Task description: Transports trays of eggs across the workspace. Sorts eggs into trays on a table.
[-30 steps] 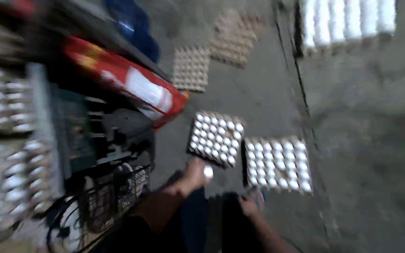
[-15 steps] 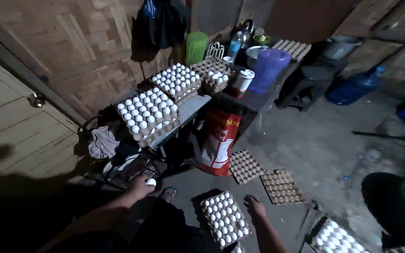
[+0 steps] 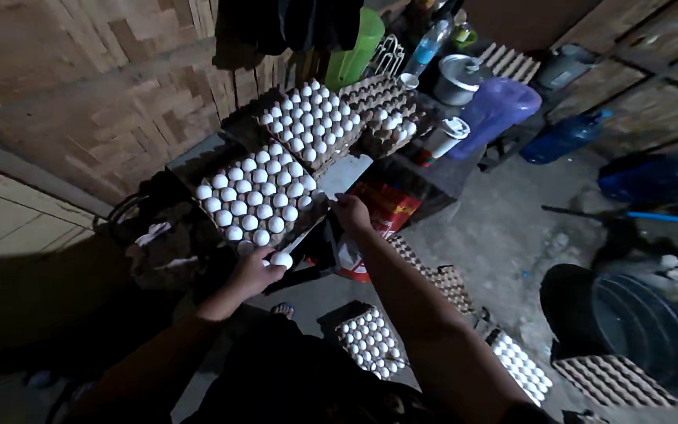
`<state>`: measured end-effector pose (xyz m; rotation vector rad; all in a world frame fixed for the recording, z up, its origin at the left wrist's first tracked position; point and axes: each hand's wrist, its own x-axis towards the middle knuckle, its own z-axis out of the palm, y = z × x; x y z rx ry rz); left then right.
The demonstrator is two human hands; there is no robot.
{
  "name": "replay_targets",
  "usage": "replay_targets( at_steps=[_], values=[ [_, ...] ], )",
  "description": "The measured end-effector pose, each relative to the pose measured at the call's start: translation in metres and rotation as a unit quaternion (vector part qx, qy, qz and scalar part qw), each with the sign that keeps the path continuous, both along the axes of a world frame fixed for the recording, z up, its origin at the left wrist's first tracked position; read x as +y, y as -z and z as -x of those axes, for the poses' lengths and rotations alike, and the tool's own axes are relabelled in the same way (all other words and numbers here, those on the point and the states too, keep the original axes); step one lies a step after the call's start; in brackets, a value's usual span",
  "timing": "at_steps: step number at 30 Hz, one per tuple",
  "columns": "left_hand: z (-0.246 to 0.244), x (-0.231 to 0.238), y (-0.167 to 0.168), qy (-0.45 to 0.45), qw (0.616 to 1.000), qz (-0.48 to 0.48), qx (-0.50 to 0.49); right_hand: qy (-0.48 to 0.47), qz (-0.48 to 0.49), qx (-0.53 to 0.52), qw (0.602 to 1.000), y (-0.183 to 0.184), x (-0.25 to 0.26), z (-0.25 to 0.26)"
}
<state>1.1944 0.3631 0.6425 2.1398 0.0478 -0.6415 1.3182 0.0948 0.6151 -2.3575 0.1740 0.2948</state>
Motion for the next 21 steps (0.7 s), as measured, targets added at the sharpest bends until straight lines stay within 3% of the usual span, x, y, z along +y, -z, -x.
replay_targets(
  at_steps=[8, 11, 13, 16, 18, 21],
  values=[
    [-0.044, 0.014, -0.018, -0.063, 0.996, 0.004, -0.065, -0.059, 0.133, 0.074, 0.987, -0.007, 0.039, -0.052],
    [-0.083, -0.006, -0.022, -0.035, 0.994, -0.032, -0.097, -0.007, 0.062, 0.023, 0.998, -0.001, 0.029, -0.04],
    [-0.114, -0.027, -0.019, 0.012, 0.987, -0.05, -0.15, 0.071, -0.046, -0.011, 0.996, 0.0, 0.018, -0.018],
    [-0.158, -0.07, -0.012, 0.117, 0.973, -0.125, -0.153, 0.147, -0.166, -0.019, 0.975, 0.006, -0.016, 0.031],
    [-0.178, -0.097, -0.004, 0.184, 0.953, -0.196, -0.143, 0.155, -0.193, 0.0, 0.969, 0.005, -0.047, 0.074],
    [-0.198, -0.121, -0.007, 0.257, 0.918, -0.281, -0.114, 0.184, -0.153, 0.033, 0.97, -0.002, -0.091, 0.156]
  ],
)
